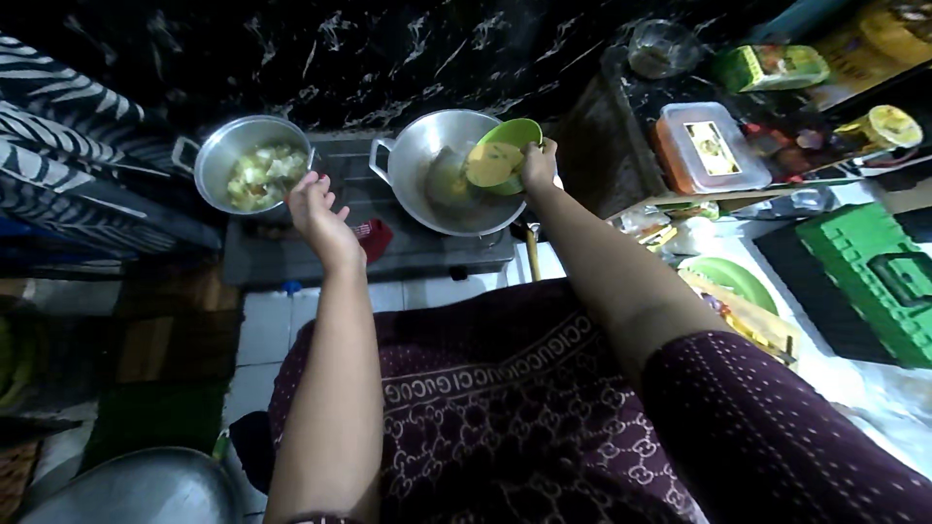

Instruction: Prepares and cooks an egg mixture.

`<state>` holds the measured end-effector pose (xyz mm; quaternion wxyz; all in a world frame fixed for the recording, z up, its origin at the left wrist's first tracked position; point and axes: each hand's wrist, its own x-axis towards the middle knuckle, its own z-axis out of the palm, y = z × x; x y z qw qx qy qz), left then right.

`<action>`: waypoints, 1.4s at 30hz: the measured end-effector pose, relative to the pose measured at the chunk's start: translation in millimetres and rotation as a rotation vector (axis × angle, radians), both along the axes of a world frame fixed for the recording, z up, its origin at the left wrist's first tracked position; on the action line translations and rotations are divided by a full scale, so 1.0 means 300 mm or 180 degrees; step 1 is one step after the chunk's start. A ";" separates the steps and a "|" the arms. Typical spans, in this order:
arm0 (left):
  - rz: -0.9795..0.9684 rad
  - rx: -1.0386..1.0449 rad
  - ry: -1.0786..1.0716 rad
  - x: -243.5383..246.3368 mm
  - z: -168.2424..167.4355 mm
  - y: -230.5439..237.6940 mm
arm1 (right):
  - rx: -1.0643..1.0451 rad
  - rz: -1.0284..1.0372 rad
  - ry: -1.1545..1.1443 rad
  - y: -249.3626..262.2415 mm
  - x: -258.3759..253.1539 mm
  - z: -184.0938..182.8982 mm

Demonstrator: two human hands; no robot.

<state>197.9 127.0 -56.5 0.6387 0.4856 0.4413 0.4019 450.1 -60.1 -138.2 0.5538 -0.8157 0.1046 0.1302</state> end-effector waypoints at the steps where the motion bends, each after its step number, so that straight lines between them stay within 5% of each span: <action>1: 0.0006 0.0008 -0.0008 -0.001 0.001 0.000 | -0.0036 0.0007 -0.0008 0.001 -0.003 0.005; 21: 0.0010 0.0001 -0.0017 -0.001 0.008 0.003 | -0.0259 0.0113 -0.0177 0.002 0.003 0.008; 42: -0.0004 -0.0155 -0.0119 0.008 0.016 -0.004 | 0.1501 -0.0327 0.0601 -0.028 0.007 0.065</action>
